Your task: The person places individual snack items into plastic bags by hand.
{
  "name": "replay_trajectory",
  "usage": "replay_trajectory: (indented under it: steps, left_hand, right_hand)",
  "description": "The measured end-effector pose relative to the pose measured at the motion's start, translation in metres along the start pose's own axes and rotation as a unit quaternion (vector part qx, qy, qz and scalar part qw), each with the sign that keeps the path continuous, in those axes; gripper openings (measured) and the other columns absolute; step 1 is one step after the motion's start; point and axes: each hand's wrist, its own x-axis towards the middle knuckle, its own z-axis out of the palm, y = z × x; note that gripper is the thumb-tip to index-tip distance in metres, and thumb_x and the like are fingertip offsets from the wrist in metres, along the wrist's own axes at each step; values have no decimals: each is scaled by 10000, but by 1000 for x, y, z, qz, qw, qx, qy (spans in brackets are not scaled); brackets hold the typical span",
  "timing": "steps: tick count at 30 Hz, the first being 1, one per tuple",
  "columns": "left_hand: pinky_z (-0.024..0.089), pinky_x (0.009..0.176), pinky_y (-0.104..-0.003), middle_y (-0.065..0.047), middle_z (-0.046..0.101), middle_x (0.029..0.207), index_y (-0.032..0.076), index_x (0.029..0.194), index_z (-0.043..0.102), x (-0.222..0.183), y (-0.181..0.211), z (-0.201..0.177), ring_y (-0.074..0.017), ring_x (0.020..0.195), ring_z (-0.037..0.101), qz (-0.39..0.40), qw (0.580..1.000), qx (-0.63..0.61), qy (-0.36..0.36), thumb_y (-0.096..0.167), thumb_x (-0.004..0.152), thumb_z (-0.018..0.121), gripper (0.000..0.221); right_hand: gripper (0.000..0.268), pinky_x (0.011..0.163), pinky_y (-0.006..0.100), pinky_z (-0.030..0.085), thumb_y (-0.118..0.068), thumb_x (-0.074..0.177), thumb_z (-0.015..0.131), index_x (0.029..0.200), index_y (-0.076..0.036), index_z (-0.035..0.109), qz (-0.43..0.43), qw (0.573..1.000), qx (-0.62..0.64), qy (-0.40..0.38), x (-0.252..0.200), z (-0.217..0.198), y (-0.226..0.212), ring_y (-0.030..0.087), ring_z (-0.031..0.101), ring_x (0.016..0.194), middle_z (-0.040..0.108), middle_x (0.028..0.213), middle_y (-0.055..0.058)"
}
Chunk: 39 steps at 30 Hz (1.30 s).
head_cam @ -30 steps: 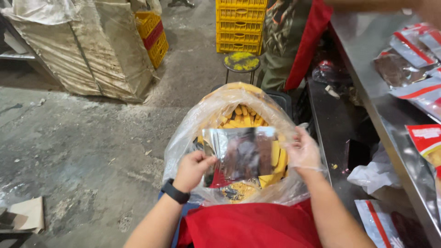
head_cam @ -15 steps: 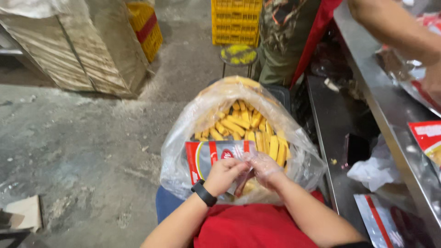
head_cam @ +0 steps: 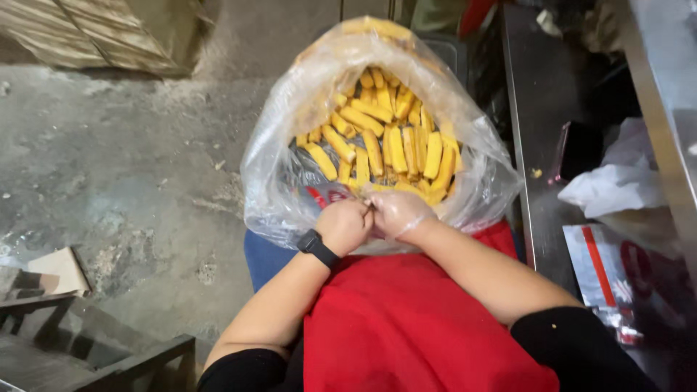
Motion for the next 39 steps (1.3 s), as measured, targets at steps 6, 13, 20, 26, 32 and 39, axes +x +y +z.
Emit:
replay_trajectory:
  steps: [6, 13, 20, 26, 32, 39]
  left_hand:
    - [541, 635, -520, -180, 687, 722, 55, 725, 693, 3, 4, -4, -381, 656, 668, 20, 999, 15, -35, 264, 921, 580, 308]
    - [545, 667, -529, -193, 711, 743, 89, 742, 762, 2, 12, -12, -394, 699, 676, -116, 990, 0, -82, 393, 871, 656, 347]
    - [531, 661, -519, -187, 707, 800, 95, 825, 751, 0, -7, -21, -403, 752, 677, -174, 984, -48, -1, 304, 871, 635, 243]
    - [539, 672, -500, -152, 713, 796, 118, 770, 732, -10, 5, -21, -385, 759, 679, -46, 993, -101, 43, 224, 781, 660, 129]
    - [533, 772, -512, -164, 722, 919, 84, 887, 705, 2, 13, -18, -397, 890, 670, 47, 993, -61, -93, 263, 849, 757, 189]
    - [492, 915, -457, -291, 631, 1137, -149, 1186, 613, 1, -54, -68, -410, 1048, 604, -88, 948, 3, 305, 203, 642, 897, 707]
  right_hand:
    - [299, 759, 533, 547, -383, 900, 603, 868, -132, 762, 118, 983, -102, -94, 9, -8, -1, 412, 693, 843, 726, 897, 190]
    - [430, 780, 521, 547, -417, 831, 708, 1137, -115, 708, 213, 972, -96, -19, 12, -32, -4, 402, 692, 915, 727, 1033, 193]
    - [463, 992, 441, 542, -372, 942, 658, 1281, -72, 563, -189, 969, 24, 158, -17, -2, -33, 380, 661, 1147, 671, 1246, 209]
    - [346, 805, 447, 549, -391, 970, 664, 954, -46, 645, 9, 979, 191, -63, -6, 63, 32, 339, 675, 854, 666, 887, 150]
    - [241, 849, 414, 559, -468, 1029, 600, 1218, -367, 708, -170, 951, -184, -182, 2, 70, 85, 299, 691, 985, 722, 1087, 92]
    - [753, 928, 392, 537, -268, 754, 805, 1419, -40, 534, 155, 831, 519, -123, -19, -31, 57, 285, 708, 1114, 729, 1187, 157]
